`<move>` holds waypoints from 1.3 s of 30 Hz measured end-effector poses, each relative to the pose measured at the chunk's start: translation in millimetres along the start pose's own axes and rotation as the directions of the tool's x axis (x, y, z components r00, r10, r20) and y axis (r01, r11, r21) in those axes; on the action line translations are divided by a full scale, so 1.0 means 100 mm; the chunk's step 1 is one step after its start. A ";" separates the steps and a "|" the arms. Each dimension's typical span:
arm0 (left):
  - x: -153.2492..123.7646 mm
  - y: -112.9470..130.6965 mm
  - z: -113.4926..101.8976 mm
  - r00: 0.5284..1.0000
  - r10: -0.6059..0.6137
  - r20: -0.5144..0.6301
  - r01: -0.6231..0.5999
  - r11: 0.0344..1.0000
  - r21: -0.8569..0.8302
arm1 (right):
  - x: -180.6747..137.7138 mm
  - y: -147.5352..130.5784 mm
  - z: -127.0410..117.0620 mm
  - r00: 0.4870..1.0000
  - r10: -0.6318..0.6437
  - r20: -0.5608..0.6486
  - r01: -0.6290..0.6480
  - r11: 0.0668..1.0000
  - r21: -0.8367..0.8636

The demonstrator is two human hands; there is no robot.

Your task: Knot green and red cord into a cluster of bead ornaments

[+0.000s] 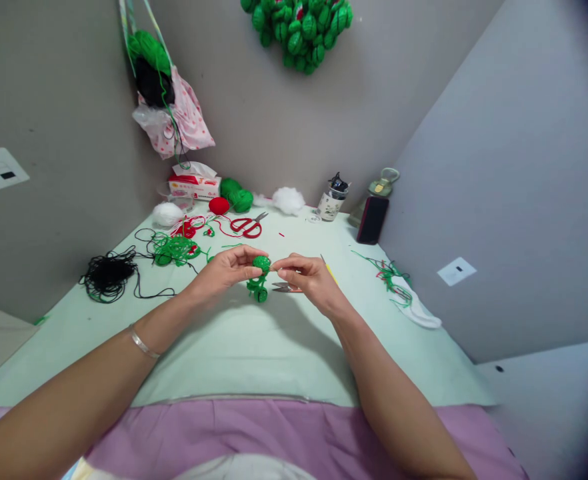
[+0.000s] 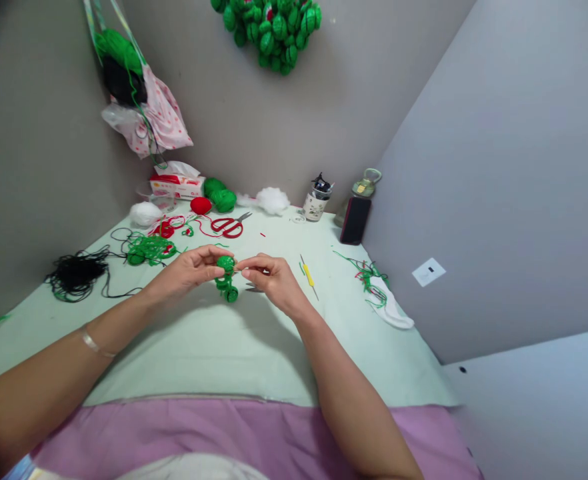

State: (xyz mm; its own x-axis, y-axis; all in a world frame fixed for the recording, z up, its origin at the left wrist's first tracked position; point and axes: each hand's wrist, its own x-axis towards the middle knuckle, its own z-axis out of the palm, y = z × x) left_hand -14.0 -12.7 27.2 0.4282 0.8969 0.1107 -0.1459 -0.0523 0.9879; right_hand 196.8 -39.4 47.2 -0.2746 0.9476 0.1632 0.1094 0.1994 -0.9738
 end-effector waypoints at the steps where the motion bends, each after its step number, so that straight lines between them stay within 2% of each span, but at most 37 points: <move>1: 0.00 0.00 0.01 1.000 0.000 -0.003 0.000 1.000 -0.004 | 0.00 0.01 0.02 1.000 0.016 -0.017 -0.015 0.999 0.028; 6: -0.01 -0.01 0.05 1.000 0.015 -0.023 -0.015 1.000 -0.012 | 0.01 0.07 0.13 0.995 0.039 -0.087 -0.030 0.994 0.102; 14: -0.03 0.01 0.13 0.998 0.024 -0.056 -0.024 1.000 -0.001 | 0.01 0.04 0.19 0.985 0.025 -0.173 -0.020 0.999 0.027; 19: -0.03 -0.05 0.14 0.995 -0.050 -0.085 0.047 0.998 -0.042 | 0.04 0.11 0.16 0.986 0.123 -0.110 -0.119 0.992 0.038; 22: -0.01 -0.09 0.13 0.993 -0.052 -0.107 0.042 0.995 -0.094 | 0.05 0.16 0.17 0.993 0.091 -0.075 -0.086 0.994 0.062; 26: 0.00 -0.09 0.12 0.998 -0.036 -0.060 0.030 0.994 -0.103 | 0.04 0.15 0.20 0.994 -0.006 -0.105 0.014 0.997 0.081; 29: -0.01 -0.06 0.12 0.995 -0.100 -0.016 0.097 0.988 -0.120 | 0.03 0.10 0.16 0.997 0.042 -0.069 -0.038 0.998 0.056; 33: -0.03 -0.05 0.10 0.979 -0.183 0.090 0.193 0.972 -0.133 | 0.04 0.05 0.08 0.991 0.075 -0.110 -0.078 0.997 -0.028; 36: -0.03 -0.08 0.10 0.972 -0.198 0.130 0.212 0.971 -0.109 | 0.05 0.05 0.05 0.989 0.100 -0.109 -0.100 0.995 0.008; 39: -0.02 -0.13 0.10 0.974 -0.177 0.144 0.193 0.975 -0.106 | 0.05 0.06 0.05 0.989 0.138 -0.055 -0.137 0.990 0.022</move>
State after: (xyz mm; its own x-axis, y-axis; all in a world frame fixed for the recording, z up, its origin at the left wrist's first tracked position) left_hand -4.5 -18.0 15.4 0.5710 0.8193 -0.0516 -0.1544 0.1689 0.9735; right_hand 191.1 -35.0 41.7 -0.2036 0.9784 0.0356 0.1248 0.0620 -0.9902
